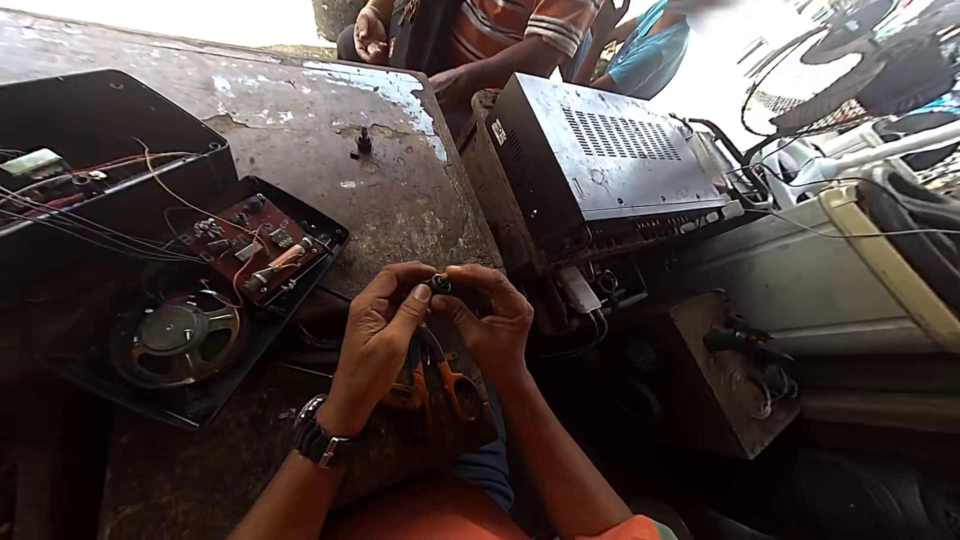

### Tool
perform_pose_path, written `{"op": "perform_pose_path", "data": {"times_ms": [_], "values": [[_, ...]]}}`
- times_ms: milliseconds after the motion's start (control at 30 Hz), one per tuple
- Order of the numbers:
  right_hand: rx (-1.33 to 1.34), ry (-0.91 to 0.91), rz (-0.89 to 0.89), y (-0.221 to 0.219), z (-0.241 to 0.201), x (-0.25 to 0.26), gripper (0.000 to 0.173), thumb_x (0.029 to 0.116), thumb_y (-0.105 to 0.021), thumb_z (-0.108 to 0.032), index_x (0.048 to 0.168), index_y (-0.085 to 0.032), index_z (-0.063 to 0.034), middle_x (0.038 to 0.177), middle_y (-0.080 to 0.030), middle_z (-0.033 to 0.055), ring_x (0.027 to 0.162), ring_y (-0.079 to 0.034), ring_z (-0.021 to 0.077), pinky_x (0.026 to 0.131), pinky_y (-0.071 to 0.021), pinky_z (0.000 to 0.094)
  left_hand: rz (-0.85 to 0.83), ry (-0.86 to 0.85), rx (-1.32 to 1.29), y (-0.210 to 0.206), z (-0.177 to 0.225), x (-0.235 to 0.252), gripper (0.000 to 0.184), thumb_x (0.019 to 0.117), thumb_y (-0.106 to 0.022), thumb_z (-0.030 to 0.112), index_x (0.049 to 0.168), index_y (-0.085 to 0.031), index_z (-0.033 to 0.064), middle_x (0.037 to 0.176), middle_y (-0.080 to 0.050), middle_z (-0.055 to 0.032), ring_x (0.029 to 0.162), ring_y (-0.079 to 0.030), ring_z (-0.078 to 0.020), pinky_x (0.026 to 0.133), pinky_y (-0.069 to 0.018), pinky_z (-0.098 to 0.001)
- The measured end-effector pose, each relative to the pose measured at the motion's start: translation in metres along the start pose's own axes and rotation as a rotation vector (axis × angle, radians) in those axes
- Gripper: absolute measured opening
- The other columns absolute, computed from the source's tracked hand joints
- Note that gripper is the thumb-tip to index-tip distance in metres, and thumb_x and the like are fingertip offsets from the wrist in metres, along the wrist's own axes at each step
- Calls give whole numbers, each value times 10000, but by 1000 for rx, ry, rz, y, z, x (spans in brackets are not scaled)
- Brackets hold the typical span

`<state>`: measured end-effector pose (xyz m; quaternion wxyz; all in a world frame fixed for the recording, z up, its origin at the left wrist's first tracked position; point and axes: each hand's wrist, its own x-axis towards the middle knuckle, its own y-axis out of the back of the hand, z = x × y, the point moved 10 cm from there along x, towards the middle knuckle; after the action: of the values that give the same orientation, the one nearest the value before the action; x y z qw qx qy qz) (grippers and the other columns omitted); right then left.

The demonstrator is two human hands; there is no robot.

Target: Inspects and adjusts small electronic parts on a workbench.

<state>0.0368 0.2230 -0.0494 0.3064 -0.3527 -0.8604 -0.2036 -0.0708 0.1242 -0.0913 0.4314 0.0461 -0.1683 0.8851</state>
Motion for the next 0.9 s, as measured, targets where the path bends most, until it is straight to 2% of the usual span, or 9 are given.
{"op": "perform_pose_path", "data": {"times_ms": [133, 267, 333, 400, 500, 600, 700, 800, 900], "values": [[-251, 26, -147, -9, 19, 43, 343, 851, -834, -65, 1144, -685, 32, 1019, -716, 97, 844, -701, 134, 774, -626, 297, 171, 55, 55, 13, -9, 0, 262, 1055, -524, 102, 1313, -549, 67, 1009, -676, -99, 830, -692, -214, 743, -616, -351], [-434, -24, -310, -36, 56, 94, 330, 880, -816, -119, 1164, -658, -59, 973, -682, 87, 805, -672, 165, 711, -593, 333, 204, 53, 31, 20, -9, 2, 186, 1062, -496, 95, 1175, -614, 6, 930, -698, -106, 805, -702, -207, 738, -615, -338], [-452, -78, -367, -52, 78, 115, 304, 870, -813, -109, 1130, -664, -57, 944, -684, 103, 774, -671, 188, 681, -590, 359, 204, 36, 22, 22, -8, 5, 195, 1061, -487, 93, 1128, -640, -7, 910, -696, -99, 786, -697, -196, 709, -614, -322], [-510, -128, -425, -64, 91, 125, 326, 878, -805, -124, 1162, -655, -69, 936, -672, 113, 765, -654, 222, 654, -566, 401, 213, 38, 2, 25, -7, 7, 196, 1060, -490, 90, 1114, -647, -14, 897, -694, -97, 769, -698, -194, 678, -617, -314], [-601, -136, -513, -81, 103, 131, 397, 886, -800, -137, 1253, -657, -86, 992, -704, 101, 890, -670, 263, 760, -565, 470, 215, 33, -43, 27, -7, 7, 194, 1054, -488, 80, 1109, -640, -27, 887, -688, -101, 755, -691, -198, 658, -610, -316], [-629, -92, -564, -83, 104, 120, 364, 885, -805, -150, 1228, -685, -120, 1121, -695, 96, 1003, -669, 274, 855, -571, 501, 203, 24, -65, 26, -8, 7, 194, 1053, -494, 81, 1112, -643, -27, 895, -685, -103, 761, -686, -202, 669, -609, -322], [-555, -157, -601, -81, 117, 131, 436, 873, -823, -266, 1252, -684, -102, 1076, -723, 74, 968, -690, 220, 858, -585, 451, 202, 29, -80, 26, -8, 8, 186, 1056, -495, 76, 1107, -641, -28, 890, -686, -104, 761, -690, -198, 674, -611, -316], [-502, -293, -488, -73, 134, 161, 352, 938, -751, -273, 1207, -687, -55, 966, -742, 80, 820, -718, 166, 756, -614, 379, 200, 25, -81, 26, -8, 8, 181, 1055, -500, 78, 1104, -640, -26, 889, -685, -104, 762, -689, -198, 681, -611, -317], [-577, -335, -461, -76, 164, 185, 384, 924, -754, -295, 1217, -703, -52, 1066, -719, 121, 906, -694, 227, 839, -580, 443, 175, -22, -50, 25, -5, 9, 186, 1052, -501, 88, 1106, -644, -18, 886, -682, -94, 761, -685, -194, 685, -612, -316]]}}
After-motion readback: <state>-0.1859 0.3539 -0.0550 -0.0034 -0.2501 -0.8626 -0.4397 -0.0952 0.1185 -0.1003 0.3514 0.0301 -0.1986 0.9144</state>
